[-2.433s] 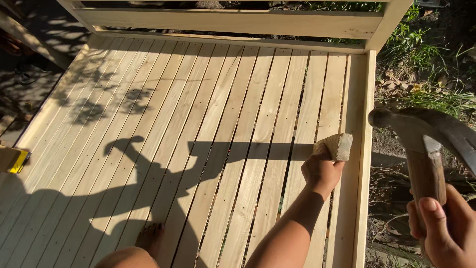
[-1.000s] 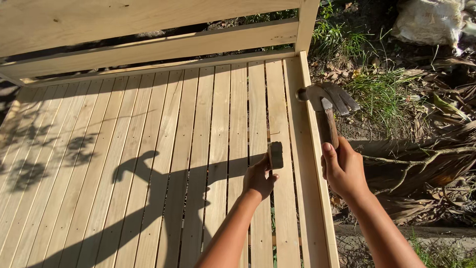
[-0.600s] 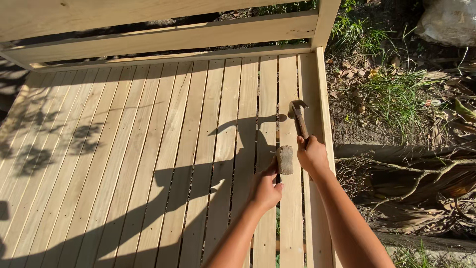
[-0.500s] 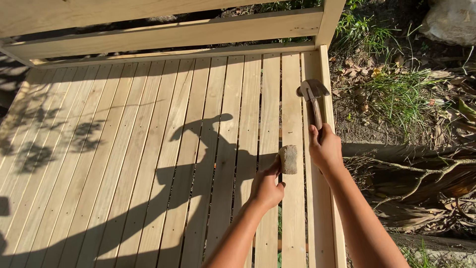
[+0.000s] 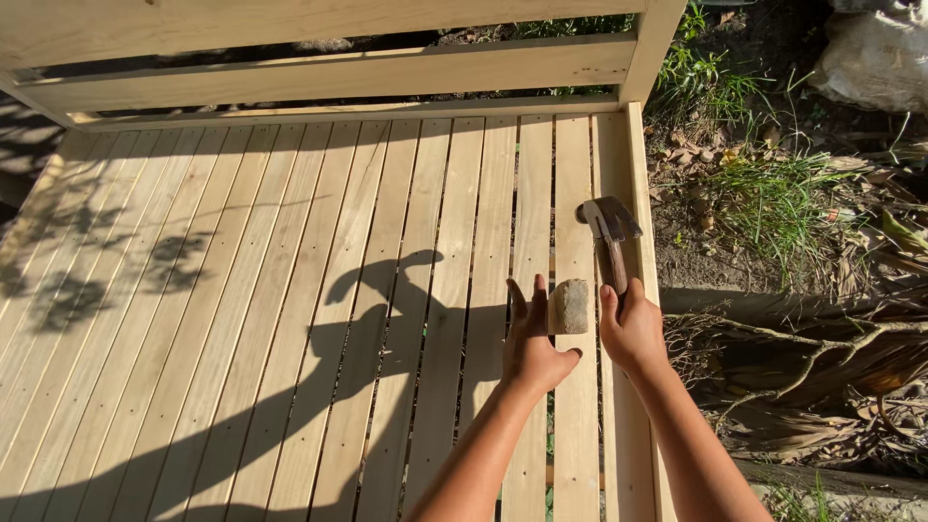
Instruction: The person hammers nails into the slatted surface of a wooden bench frame outdoors, working one nail at a time while holding a small wood block in the other hand. They move across the bench driving successive nails, then reach into a cardboard box for more nails.
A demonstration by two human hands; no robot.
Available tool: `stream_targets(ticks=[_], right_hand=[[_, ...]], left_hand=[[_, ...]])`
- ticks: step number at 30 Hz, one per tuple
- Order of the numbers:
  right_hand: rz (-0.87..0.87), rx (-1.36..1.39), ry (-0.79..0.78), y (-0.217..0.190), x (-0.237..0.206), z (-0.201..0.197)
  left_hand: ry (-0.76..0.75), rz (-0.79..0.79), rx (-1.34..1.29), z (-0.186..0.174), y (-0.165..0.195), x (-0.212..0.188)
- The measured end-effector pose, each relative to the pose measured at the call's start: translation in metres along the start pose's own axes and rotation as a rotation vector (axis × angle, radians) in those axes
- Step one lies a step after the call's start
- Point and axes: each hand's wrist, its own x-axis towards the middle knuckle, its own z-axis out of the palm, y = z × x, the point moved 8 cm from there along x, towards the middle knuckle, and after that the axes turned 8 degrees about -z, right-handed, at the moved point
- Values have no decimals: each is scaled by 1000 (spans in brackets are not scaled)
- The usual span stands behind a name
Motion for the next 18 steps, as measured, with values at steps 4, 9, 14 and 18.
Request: stream_targets(ticks=[4,9,14,18], right_hand=[[-28,-138,-72,-21,-12,-8],[654,684,-283,-22,-28,-9],[712,733,-192,-66,-25,-50],[650,753,-172,-115,-14,-64]], left_hand=[[135,237,-156,-11,46,-5],[70,-58,-169,-28,69,-2],[74,13,-226,-77,130,-2],[126,-78,-238,-126,140,33]])
